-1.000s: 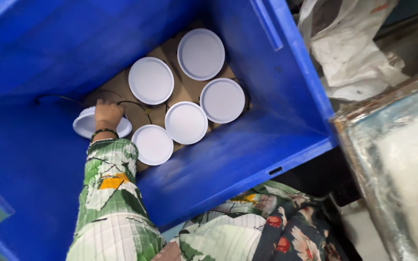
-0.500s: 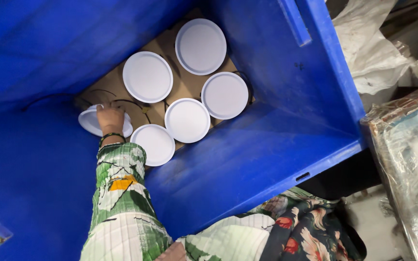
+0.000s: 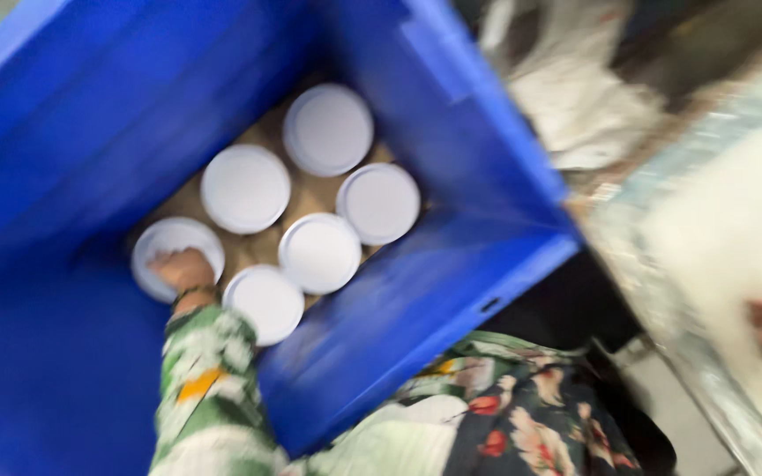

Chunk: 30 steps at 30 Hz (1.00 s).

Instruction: The person assembles round LED ceiling light fixtures at a workbench. They use a green electric screwdriver to drive screws securing a black cable and terminal block to the white fixture base, attach the LED panel, and place completed fixtures into a blue bin.

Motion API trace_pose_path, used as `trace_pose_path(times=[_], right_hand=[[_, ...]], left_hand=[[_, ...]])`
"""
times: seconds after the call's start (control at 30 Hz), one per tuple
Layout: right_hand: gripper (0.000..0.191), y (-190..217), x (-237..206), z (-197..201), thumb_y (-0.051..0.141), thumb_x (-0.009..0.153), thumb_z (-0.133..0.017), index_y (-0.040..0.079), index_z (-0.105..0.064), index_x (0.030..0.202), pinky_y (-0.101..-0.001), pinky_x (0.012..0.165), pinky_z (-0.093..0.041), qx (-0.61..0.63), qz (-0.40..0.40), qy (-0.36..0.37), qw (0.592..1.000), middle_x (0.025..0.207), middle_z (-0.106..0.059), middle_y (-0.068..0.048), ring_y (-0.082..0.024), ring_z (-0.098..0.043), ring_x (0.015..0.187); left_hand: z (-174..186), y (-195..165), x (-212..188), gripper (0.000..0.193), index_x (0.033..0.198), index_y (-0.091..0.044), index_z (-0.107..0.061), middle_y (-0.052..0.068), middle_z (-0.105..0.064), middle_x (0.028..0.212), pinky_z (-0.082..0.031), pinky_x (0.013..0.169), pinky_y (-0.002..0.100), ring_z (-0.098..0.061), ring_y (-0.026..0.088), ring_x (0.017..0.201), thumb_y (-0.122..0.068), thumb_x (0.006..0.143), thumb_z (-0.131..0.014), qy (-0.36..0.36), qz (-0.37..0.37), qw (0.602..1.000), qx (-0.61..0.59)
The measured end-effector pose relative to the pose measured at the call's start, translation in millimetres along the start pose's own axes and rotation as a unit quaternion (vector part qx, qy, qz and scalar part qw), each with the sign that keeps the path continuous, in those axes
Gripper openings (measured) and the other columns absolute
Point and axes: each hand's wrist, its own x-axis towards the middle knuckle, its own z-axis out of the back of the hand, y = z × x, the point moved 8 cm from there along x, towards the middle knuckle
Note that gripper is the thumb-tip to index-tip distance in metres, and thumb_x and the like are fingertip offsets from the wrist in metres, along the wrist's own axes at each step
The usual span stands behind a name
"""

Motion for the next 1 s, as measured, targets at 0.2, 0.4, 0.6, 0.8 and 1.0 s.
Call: trace_pose_path(times=[0.2,0.4,0.6,0.8,1.0], right_hand=[[0.025,30.9,-40.1,30.5,0.011,0.088,-0.077,0.005,-0.072,0.113,-0.0332,0.094,-0.054,0.042,0.021,-0.088,0.995,0.114,-0.073,-0.012,-0.024,-0.071,0.108],[0.018,24.0,-102.7,54.0,0.009,0.088,-0.077,0.006,-0.071,0.104,-0.0346,0.085,-0.055,0.093,0.058,-0.187,0.976,0.102,-0.072,-0.009,-0.026,-0.07,0.096],[0.013,-17.6,-167.1,63.4,0.008,0.091,-0.077,0.007,-0.072,0.104,-0.0339,0.082,-0.055,0.141,0.01,-0.263,0.954,0.102,-0.072,-0.007,-0.025,-0.07,0.093],[0.009,-64.2,-266.5,87.1,0.008,0.095,-0.074,0.008,-0.071,0.103,-0.0325,0.093,-0.055,0.028,-0.171,-0.533,0.828,0.111,-0.074,-0.006,-0.024,-0.071,0.103],[0.061,-137.6,-337.5,83.0,0.027,0.085,-0.084,0.01,-0.056,0.136,-0.0453,0.102,-0.042,-0.029,-0.355,-0.568,0.742,0.148,-0.045,-0.024,-0.036,-0.045,0.135]], left_hand=[[107.9,-65.9,-33.0,0.051,0.115,-0.011,-0.081,0.022,-0.076,0.118,-0.057,0.089,0.054,-0.071,0.044,0.111,-0.055,0.095,-0.065,-0.075,-0.18,0.975,-0.108],[224.5,-145.9,-103.7,0.047,0.124,-0.003,-0.073,0.019,-0.078,0.103,-0.056,0.096,0.042,-0.078,0.031,0.101,-0.04,0.098,-0.063,0.037,-0.425,0.859,-0.282],[289.0,-299.8,-251.5,0.047,0.129,-0.008,-0.068,0.016,-0.07,0.122,-0.052,0.105,0.043,-0.069,0.03,0.118,-0.038,0.093,-0.068,-0.031,-0.612,0.764,-0.203],[317.4,-326.5,-383.5,0.052,0.135,-0.013,-0.063,0.013,-0.062,0.14,-0.048,0.113,0.044,-0.059,0.029,0.135,-0.035,0.088,-0.073,-0.211,-0.748,0.598,-0.195],[267.4,-349.6,-476.2,0.081,0.151,-0.008,-0.047,0.024,-0.042,0.16,-0.036,0.114,0.058,-0.042,0.044,0.145,-0.054,0.085,-0.057,-0.391,-0.804,0.435,-0.113]])
